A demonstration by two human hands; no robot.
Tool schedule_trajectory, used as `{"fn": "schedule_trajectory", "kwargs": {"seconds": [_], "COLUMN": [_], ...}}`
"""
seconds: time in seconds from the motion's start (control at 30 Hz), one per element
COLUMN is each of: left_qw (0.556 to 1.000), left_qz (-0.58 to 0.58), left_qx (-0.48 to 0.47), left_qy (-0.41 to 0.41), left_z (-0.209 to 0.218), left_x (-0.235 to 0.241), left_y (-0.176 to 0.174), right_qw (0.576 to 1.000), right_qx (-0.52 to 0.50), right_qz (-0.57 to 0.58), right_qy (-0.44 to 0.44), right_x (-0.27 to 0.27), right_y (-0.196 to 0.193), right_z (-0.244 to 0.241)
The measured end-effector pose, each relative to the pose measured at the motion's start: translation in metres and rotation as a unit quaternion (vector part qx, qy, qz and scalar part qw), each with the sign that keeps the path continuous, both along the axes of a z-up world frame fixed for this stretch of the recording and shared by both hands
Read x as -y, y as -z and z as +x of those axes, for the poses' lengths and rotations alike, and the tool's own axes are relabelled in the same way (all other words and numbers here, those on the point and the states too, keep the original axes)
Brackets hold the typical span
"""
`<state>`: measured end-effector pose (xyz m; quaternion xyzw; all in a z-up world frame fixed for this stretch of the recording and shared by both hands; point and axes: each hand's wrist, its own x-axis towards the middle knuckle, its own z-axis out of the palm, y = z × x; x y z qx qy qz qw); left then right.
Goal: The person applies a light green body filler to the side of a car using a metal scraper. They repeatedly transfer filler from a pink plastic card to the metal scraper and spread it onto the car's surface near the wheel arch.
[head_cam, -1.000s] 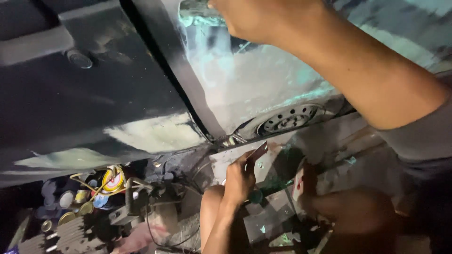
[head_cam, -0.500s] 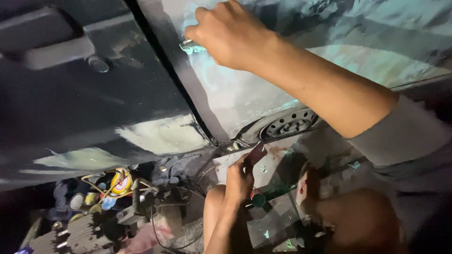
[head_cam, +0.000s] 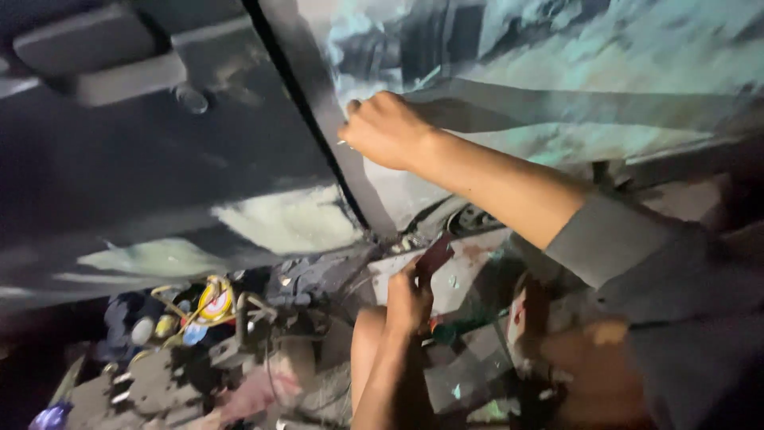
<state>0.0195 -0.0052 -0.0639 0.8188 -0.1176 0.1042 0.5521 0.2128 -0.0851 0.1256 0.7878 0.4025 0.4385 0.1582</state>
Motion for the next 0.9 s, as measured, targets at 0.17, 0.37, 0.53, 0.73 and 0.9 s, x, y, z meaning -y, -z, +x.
{"fn": "schedule_trajectory", "kwargs": {"seconds": [0.17, 0.37, 0.53, 0.73, 0.9], "left_qw": [0.998, 0.995, 0.992, 0.999, 0.998], "left_qz": [0.021, 0.040, 0.052, 0.017, 0.018], "left_qx": [-0.039, -0.072, -0.097, -0.029, -0.045], "left_qy": [-0.040, -0.056, -0.067, -0.039, -0.041], "left_z": [0.007, 0.013, 0.008, 0.005, 0.002], "left_x": [-0.012, -0.020, -0.015, -0.014, -0.019], "left_y": [0.017, 0.018, 0.003, -0.003, -0.009], "right_qw": [0.999, 0.907, 0.780, 0.795, 0.910], "right_qx": [-0.043, -0.295, -0.255, -0.292, -0.217], "right_qz": [0.000, 0.301, 0.567, 0.522, 0.350], "right_qy": [0.019, -0.015, -0.074, -0.099, -0.055], "right_x": [0.014, 0.061, 0.166, 0.164, 0.090], "right_y": [0.067, 0.015, -0.013, -0.015, 0.003], "right_z": [-0.018, -0.100, -0.068, 0.001, -0.018]}}
